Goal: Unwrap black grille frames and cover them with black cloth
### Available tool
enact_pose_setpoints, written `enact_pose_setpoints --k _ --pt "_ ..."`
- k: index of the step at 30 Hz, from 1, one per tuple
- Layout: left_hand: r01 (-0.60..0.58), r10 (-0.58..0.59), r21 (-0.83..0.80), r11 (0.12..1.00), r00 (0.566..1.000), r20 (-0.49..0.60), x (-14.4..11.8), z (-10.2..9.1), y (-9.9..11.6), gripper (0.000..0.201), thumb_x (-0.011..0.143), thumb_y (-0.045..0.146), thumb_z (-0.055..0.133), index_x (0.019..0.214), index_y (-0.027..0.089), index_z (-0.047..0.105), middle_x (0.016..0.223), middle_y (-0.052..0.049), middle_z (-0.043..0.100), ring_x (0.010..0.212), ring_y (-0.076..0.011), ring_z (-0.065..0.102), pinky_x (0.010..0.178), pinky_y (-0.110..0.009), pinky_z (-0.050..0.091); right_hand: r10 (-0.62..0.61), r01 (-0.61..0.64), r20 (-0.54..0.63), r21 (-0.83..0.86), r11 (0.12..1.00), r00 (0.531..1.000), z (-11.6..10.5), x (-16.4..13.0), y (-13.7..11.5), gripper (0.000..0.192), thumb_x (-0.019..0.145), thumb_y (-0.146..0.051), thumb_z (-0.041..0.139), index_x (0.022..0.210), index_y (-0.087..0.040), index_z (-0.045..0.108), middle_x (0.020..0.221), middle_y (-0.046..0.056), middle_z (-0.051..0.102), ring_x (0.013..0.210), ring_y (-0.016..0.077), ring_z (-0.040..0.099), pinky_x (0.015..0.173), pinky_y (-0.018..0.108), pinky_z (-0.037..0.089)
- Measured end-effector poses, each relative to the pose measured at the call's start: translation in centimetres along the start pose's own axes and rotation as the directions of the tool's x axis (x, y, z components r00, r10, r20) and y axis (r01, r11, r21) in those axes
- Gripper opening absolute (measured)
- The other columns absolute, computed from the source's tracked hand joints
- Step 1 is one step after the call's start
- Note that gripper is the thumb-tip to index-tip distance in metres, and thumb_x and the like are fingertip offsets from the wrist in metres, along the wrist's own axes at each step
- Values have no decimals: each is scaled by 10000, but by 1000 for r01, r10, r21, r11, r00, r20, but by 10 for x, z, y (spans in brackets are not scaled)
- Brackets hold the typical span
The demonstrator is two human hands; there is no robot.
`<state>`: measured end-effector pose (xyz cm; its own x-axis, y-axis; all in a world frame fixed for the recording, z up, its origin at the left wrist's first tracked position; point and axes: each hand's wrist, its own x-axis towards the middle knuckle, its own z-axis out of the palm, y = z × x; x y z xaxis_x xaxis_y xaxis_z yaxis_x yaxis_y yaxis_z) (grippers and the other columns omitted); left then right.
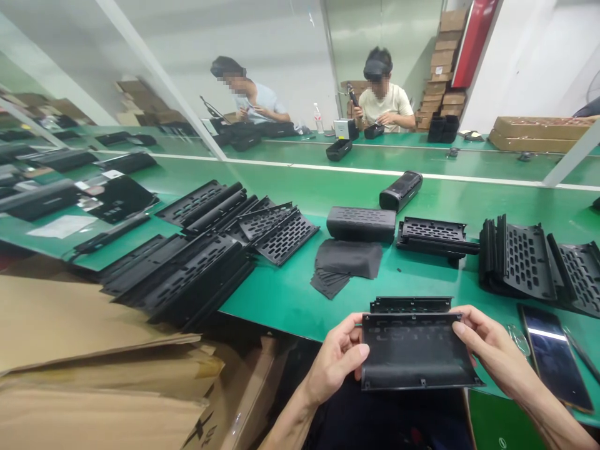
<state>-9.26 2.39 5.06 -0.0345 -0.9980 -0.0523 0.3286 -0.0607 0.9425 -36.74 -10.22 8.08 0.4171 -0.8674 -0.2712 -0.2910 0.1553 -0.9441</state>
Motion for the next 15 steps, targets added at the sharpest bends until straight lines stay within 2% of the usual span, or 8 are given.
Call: enact_pose_setpoints --k 4,7,10,15 --pt "-19 19 19 1000 1000 1 -6 3 6 569 927 487 683 1347 141 516 890 -49 611 616 -76 530 549 -185 460 -48 48 6 -38 998 999 -1 -4 -4 642 836 -754 661 1113 -178 607 754 -11 454 621 123 450 512 229 437" --pt "-65 65 70 995 998 -1 -10 3 11 485 963 432 655 1356 171 544 1013 -83 663 836 -137 644 760 -225 542 -97 97 6 -77 992 995 -4 -8 -6 580 868 -722 650 1094 -188 630 760 -8 468 630 120 468 551 228 446" --pt "-104 103 102 989 995 15 -12 2 15 417 988 369 633 1370 216 561 1142 -89 692 1055 -177 664 921 -240 530 -104 105 15 -74 992 994 -7 -11 -6 520 881 -668 676 1132 -214 649 803 -3 494 650 119 498 582 226 456" --pt "-125 123 79 989 992 29 -12 3 13 373 1010 322 604 1376 256 570 1229 -77 695 1094 -162 665 950 -232 524 -106 107 17 -56 993 994 -12 -10 1 465 876 -606 723 1166 -245 678 840 5 506 703 128 508 611 221 459"
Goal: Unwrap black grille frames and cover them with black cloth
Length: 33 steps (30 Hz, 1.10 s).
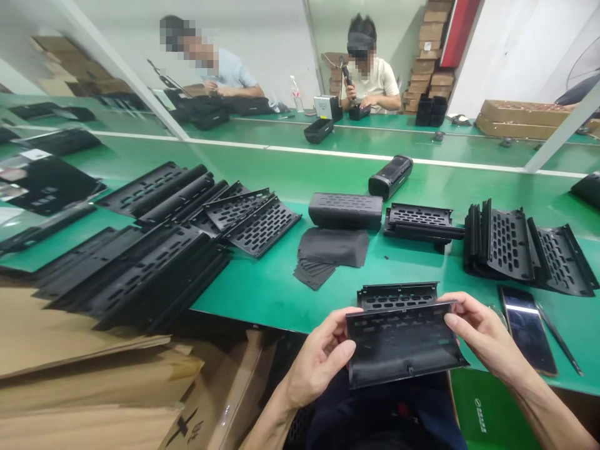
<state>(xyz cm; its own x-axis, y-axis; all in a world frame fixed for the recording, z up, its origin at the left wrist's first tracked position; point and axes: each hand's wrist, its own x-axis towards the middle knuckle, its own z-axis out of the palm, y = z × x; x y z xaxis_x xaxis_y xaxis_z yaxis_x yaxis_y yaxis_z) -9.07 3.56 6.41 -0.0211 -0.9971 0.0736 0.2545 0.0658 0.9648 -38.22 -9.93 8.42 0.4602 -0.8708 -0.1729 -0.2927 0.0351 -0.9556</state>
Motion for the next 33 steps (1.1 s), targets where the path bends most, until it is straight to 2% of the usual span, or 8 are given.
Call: enact_pose_setpoints --k 5,12,18,22,25,29,33 --pt "-1 1 -26 1000 1000 11 -1 1 -5 444 981 338 644 1398 230 535 1251 -106 684 1104 -195 670 934 -265 537 0 2 -27 48 999 1000 0 3 10 464 863 -577 753 1190 -253 698 873 16 507 788 147 506 670 226 455" --pt "27 -28 -17 999 999 -24 2 3 -4 469 961 356 666 1384 201 531 1220 -122 680 1066 -205 669 928 -295 529 51 -51 -1 141 989 999 2 7 9 560 749 -538 865 1212 -262 712 976 39 553 924 191 535 864 299 495" --pt "8 -7 27 1000 999 -48 0 6 -10 463 954 336 675 1381 205 553 1177 -108 683 1042 -198 648 913 -290 522 62 -56 -34 152 987 998 -1 9 10 596 733 -529 881 1232 -247 719 943 42 570 892 185 545 836 287 493" --pt "15 -14 14 1000 998 -53 0 7 -9 467 949 344 688 1372 204 547 1167 -101 677 1040 -182 645 913 -268 526 91 -64 -101 245 967 991 3 9 9 547 680 -550 911 1107 -241 764 932 36 597 845 160 545 767 246 495" --pt "61 -64 -58 996 997 -37 3 9 -12 500 950 367 682 1382 188 504 1153 -120 663 910 -171 675 775 -262 576 175 -122 -121 351 928 977 8 9 3 578 619 -575 936 1033 -210 763 887 53 644 803 177 587 739 277 531" --pt "118 -123 -217 969 992 -9 12 12 -22 571 949 426 657 1423 197 434 1064 -98 641 582 -115 638 509 -264 580 269 -226 -22 480 848 963 13 12 -8 577 599 -542 958 1010 -193 752 971 97 719 837 214 668 794 337 573" --pt "115 -131 -284 952 990 -41 20 16 -25 549 922 404 688 1381 197 470 980 -56 616 564 -103 616 473 -255 587 290 -253 17 543 801 957 12 13 -12 539 612 -487 969 1011 -194 754 984 94 744 829 203 695 762 293 578"
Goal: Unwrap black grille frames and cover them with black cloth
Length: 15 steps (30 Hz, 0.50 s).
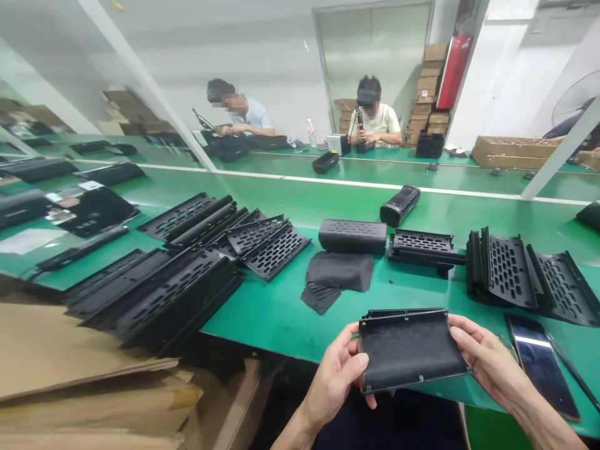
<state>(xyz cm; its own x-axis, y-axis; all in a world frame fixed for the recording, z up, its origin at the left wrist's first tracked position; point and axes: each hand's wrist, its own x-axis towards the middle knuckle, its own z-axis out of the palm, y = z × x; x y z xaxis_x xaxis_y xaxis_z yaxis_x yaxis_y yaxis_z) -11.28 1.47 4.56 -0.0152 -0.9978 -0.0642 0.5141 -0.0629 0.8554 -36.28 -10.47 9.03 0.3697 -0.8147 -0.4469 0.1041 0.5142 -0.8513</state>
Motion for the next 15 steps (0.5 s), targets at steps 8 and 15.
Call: enact_pose_setpoints --k 8,15 --pt "8 -8 -7 1000 1000 9 3 3 -1 546 911 391 699 1373 202 477 989 -58 610 579 -110 624 470 -257 590 -5 6 44 -9 1000 999 -8 2 5 484 687 -474 940 1049 -217 746 976 60 754 804 166 700 746 239 565" --pt "-2 2 2 1000 1000 22 3 -1 -12 561 903 441 704 1360 209 477 955 -59 632 546 -126 629 446 -258 569 -41 41 56 2 999 998 -9 2 10 466 727 -484 909 1070 -208 754 1021 75 750 841 198 703 754 272 564"
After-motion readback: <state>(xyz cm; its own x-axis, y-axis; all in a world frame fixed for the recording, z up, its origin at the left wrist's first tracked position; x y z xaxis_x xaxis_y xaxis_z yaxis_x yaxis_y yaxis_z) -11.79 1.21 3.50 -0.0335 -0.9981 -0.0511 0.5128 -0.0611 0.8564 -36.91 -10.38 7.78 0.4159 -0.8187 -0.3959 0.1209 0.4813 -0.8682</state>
